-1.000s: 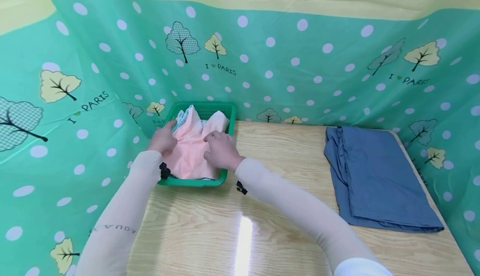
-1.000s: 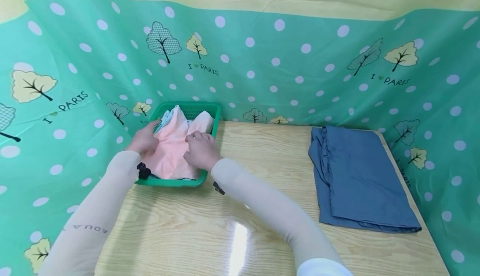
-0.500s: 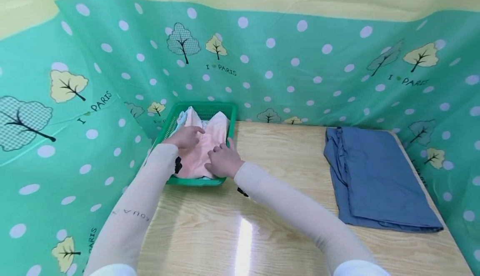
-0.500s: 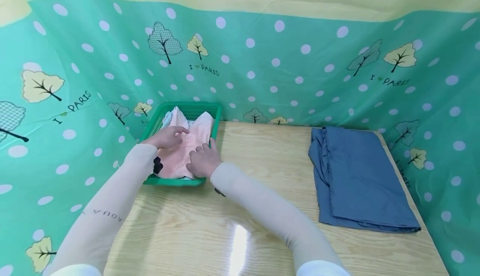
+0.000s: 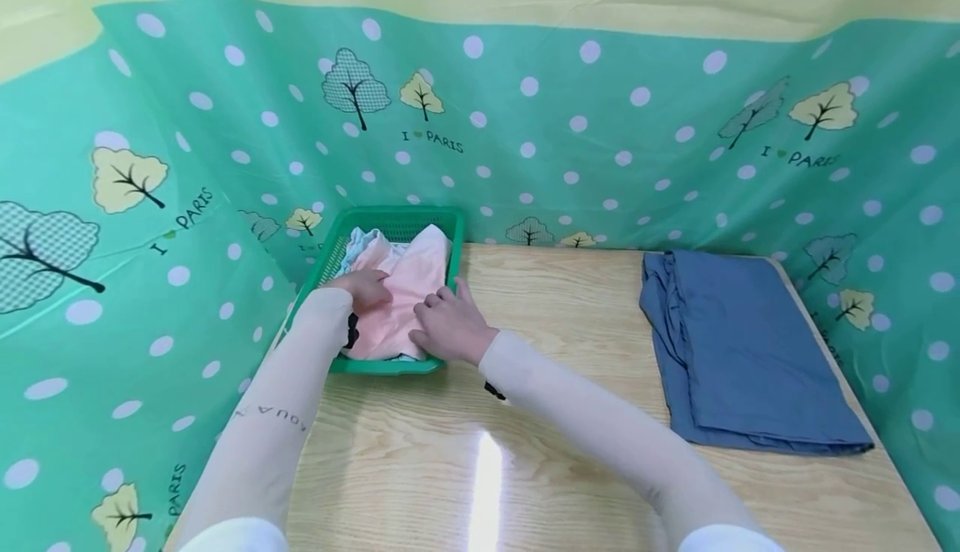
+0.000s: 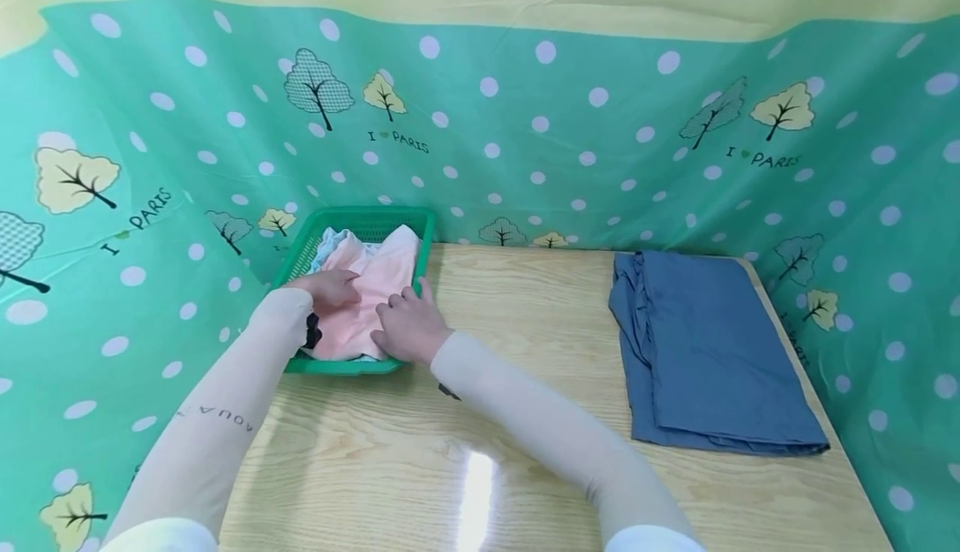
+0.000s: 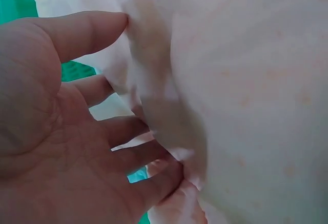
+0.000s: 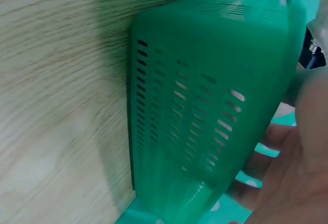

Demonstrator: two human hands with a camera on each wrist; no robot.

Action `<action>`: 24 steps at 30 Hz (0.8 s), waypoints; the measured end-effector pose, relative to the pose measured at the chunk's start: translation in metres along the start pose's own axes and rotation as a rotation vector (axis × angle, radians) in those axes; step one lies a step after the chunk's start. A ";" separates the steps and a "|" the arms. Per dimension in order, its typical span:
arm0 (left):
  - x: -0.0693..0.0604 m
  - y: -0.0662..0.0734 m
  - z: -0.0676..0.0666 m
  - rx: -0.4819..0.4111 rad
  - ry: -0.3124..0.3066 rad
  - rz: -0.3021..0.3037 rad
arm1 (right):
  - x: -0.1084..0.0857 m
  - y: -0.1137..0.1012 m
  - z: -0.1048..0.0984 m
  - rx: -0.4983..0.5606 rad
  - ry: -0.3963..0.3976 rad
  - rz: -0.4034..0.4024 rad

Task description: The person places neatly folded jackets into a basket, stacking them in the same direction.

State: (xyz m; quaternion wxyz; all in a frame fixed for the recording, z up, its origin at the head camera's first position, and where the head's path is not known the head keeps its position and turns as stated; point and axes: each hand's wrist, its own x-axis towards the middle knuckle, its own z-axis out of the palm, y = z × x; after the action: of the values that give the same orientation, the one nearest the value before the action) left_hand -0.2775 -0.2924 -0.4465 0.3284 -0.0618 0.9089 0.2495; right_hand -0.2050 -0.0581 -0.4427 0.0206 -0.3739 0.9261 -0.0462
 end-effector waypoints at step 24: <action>-0.053 0.093 0.033 0.012 0.414 0.536 | -0.126 0.139 0.034 0.929 0.347 0.291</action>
State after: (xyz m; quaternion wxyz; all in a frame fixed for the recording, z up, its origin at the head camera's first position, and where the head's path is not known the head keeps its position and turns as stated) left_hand -0.2432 -0.1977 -0.3965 0.0598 0.1319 0.9416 0.3039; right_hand -0.2077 0.1270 -0.4905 0.0366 -0.1794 0.8400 -0.5107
